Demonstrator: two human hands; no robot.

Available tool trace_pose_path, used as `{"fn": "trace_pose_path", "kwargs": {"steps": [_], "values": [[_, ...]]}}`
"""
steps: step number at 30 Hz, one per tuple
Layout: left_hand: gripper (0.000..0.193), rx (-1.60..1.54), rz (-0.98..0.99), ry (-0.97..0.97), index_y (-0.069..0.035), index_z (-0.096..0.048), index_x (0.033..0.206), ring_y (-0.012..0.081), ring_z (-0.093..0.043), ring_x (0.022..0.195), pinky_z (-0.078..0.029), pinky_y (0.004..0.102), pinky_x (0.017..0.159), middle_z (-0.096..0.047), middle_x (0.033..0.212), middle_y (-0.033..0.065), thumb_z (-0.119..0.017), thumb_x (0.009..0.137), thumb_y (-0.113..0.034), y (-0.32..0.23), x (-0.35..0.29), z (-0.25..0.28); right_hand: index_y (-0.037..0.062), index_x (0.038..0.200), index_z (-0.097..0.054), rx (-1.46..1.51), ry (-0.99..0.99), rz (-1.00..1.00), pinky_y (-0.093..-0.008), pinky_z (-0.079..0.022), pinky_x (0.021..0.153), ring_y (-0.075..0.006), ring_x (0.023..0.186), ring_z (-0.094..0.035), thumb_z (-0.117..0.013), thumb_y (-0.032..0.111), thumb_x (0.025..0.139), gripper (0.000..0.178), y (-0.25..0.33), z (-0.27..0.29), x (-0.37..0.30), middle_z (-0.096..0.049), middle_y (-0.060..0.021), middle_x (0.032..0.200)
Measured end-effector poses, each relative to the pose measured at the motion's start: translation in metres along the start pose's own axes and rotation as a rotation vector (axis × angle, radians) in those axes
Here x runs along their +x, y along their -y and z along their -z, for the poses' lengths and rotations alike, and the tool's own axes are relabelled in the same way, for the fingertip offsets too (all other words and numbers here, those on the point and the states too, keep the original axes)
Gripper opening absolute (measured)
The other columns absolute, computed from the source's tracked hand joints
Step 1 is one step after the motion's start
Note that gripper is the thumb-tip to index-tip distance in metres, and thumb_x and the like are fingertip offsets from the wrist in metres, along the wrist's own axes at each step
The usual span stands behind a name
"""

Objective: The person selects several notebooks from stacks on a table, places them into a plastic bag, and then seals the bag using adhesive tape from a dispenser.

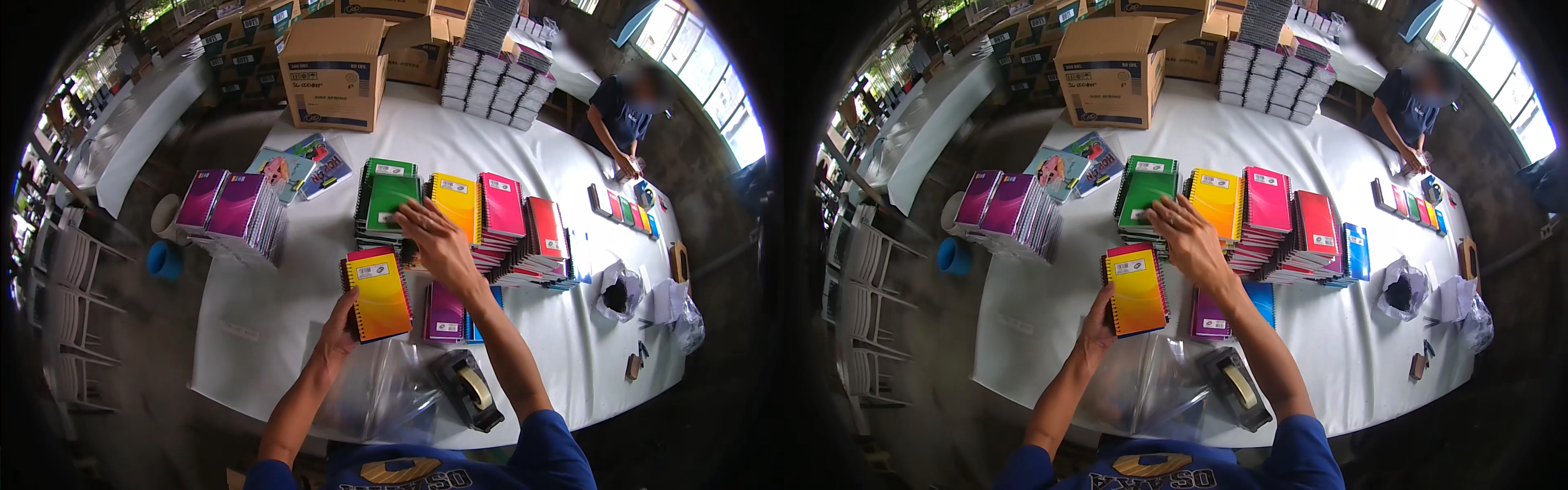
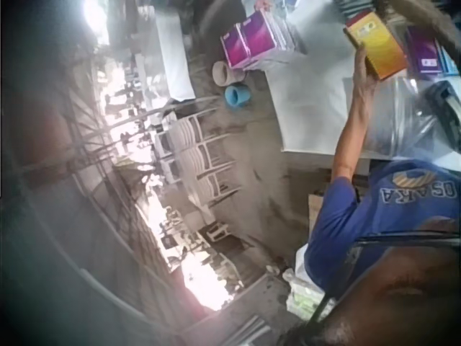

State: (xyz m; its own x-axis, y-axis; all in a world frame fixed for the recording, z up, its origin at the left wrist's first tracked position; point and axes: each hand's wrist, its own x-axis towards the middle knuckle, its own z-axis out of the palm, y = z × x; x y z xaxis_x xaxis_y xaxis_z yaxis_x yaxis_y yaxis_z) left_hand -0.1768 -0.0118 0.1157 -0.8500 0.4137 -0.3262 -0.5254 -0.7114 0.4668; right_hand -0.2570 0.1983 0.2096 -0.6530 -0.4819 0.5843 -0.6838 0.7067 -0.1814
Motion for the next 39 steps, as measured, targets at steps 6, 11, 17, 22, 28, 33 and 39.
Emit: {"fn": "trace_pose_path", "kwargs": {"steps": [6, 11, 17, 22, 28, 33, 39], "values": [[0.054, -0.231, 0.103, 0.199, -0.002, -0.045, 0.134, 0.0297, -0.059, 0.114, -0.049, 0.0465, 0.097, -0.057, 0.126, 0.0151, -0.058, 0.094, -0.035, 0.012, 0.016, 0.022, -0.0008, 0.108, -0.067, 0.054, 0.23, 0.17, -0.0447, -0.04, 0.108, -0.0261, 0.122, -0.054, -0.062, 0.007, 0.071, 0.038, 0.084, 0.028, -0.072, -0.061, -0.0133, 0.12], [0.051, 0.015, 0.221, 0.07, -0.001, -0.05, 0.126, 0.0231, -0.065, 0.098, -0.056, 0.0388, 0.086, -0.063, 0.111, 0.0135, -0.065, 0.086, -0.028, 0.023, -0.001, -0.031, 0.0024, 0.103, -0.068, 0.35, 0.22, -0.005, -0.0418, -0.044, 0.101, -0.0274, 0.115, -0.057, -0.069, 0.007, 0.071, 0.033, 0.053, 0.045, -0.099, -0.064, -0.0108, 0.116], [0.052, 0.106, 0.113, 0.119, 0.0, -0.05, 0.125, 0.021, -0.064, 0.099, -0.055, 0.0356, 0.086, -0.061, 0.111, 0.0113, -0.069, 0.082, -0.024, 0.031, 0.012, -0.027, 0.0051, 0.108, -0.066, -0.289, -0.268, -0.454, -0.0436, -0.045, 0.091, -0.032, 0.109, -0.058, -0.067, 0.003, 0.076, 0.032, -0.041, 0.084, -0.1, -0.062, -0.0144, 0.12], [0.057, 0.074, 0.164, 0.148, 0.0, -0.049, 0.126, 0.0204, -0.063, 0.1, -0.054, 0.0353, 0.088, -0.06, 0.112, 0.01, -0.073, 0.08, -0.023, 0.051, 0.024, -0.035, 0.0015, 0.117, -0.061, -0.676, -0.043, -0.589, -0.044, -0.045, 0.096, -0.0348, 0.12, -0.054, -0.06, 0.002, 0.08, 0.037, -0.105, 0.097, -0.158, -0.058, -0.019, 0.127], [0.061, 0.092, 0.217, 0.175, -0.001, -0.048, 0.127, 0.0192, -0.061, 0.103, -0.052, 0.0348, 0.09, -0.06, 0.113, 0.0089, -0.075, 0.08, -0.028, 0.07, 0.04, -0.041, 0.0064, 0.115, -0.065, -0.451, -0.061, -0.574, -0.0385, -0.05, 0.093, -0.0269, 0.113, -0.061, -0.056, -0.002, 0.081, 0.036, -0.089, 0.123, -0.155, -0.064, -0.0127, 0.121], [0.06, 0.132, 0.269, 0.201, -0.002, -0.047, 0.128, 0.0193, -0.061, 0.104, -0.053, 0.0356, 0.09, -0.06, 0.113, 0.0091, -0.074, 0.082, -0.029, 0.078, 0.043, -0.043, 0.0085, 0.112, -0.066, -0.347, -0.218, -0.622, -0.0357, -0.052, 0.09, -0.0245, 0.106, -0.065, -0.058, -0.006, 0.078, 0.038, -0.048, 0.132, -0.137, -0.068, -0.0097, 0.114], [0.062, 0.102, 0.299, 0.238, -0.001, -0.046, 0.129, 0.0203, -0.063, 0.103, -0.054, 0.036, 0.089, -0.06, 0.114, 0.0102, -0.074, 0.082, -0.03, 0.087, 0.048, -0.049, 0.01, 0.112, -0.067, -0.659, -0.179, -0.494, -0.0363, -0.049, 0.098, -0.0236, 0.111, -0.063, -0.055, 0.002, 0.085, 0.031, -0.08, 0.098, -0.149, -0.067, -0.009, 0.116]]}}
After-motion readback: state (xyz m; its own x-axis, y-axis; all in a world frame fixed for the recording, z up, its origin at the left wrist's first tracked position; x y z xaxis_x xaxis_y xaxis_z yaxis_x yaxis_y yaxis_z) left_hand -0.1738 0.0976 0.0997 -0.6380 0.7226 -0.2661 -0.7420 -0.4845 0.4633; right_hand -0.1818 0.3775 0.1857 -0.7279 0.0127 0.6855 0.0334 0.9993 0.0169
